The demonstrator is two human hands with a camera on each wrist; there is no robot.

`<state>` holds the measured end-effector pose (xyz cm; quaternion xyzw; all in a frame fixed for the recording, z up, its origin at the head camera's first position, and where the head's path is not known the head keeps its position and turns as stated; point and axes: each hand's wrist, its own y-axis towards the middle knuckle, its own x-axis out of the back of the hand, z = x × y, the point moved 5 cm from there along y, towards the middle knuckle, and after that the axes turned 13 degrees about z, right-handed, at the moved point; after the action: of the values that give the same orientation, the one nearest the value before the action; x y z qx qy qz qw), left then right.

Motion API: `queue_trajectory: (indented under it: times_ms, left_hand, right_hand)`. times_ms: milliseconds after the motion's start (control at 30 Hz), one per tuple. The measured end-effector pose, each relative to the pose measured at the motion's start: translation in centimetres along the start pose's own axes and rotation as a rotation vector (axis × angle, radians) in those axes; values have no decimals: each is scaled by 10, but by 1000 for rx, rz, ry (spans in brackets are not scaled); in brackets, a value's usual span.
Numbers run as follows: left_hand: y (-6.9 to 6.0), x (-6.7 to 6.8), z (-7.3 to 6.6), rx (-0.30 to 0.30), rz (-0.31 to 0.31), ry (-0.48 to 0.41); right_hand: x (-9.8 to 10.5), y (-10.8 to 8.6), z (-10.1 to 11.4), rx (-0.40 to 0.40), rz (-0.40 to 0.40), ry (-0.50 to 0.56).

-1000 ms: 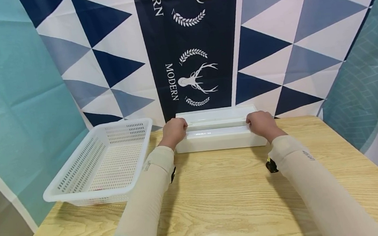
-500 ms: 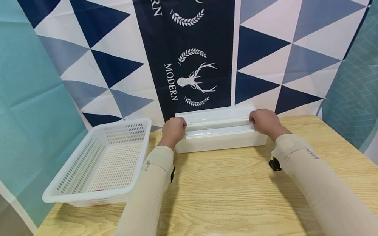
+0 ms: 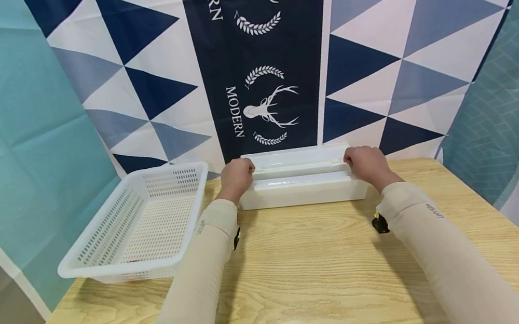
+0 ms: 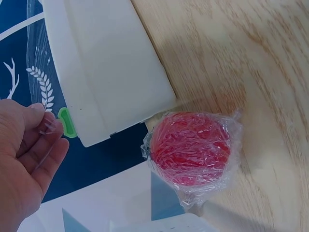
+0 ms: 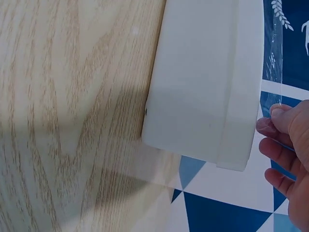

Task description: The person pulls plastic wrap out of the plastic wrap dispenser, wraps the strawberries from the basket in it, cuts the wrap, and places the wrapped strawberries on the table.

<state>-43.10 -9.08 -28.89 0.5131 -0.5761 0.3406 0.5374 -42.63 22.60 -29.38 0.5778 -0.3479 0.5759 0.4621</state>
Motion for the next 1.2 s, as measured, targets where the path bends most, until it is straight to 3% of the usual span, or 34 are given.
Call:
queue_trajectory:
  times_ms: [333, 667, 933, 1200]
  left_hand:
    - [2, 5, 0, -8, -21, -9]
    - [3, 10, -1, -29, -55, -26]
    - [3, 14, 0, -36, -74, -26]
    - [2, 22, -2, -37, -95, -31]
  right_hand:
    - [4, 0, -2, -3, -1, 106]
    - [11, -1, 0, 5, -49, 122]
    - [21, -4, 3, 24, -137, 126]
    - [26, -3, 2, -10, -135, 125]
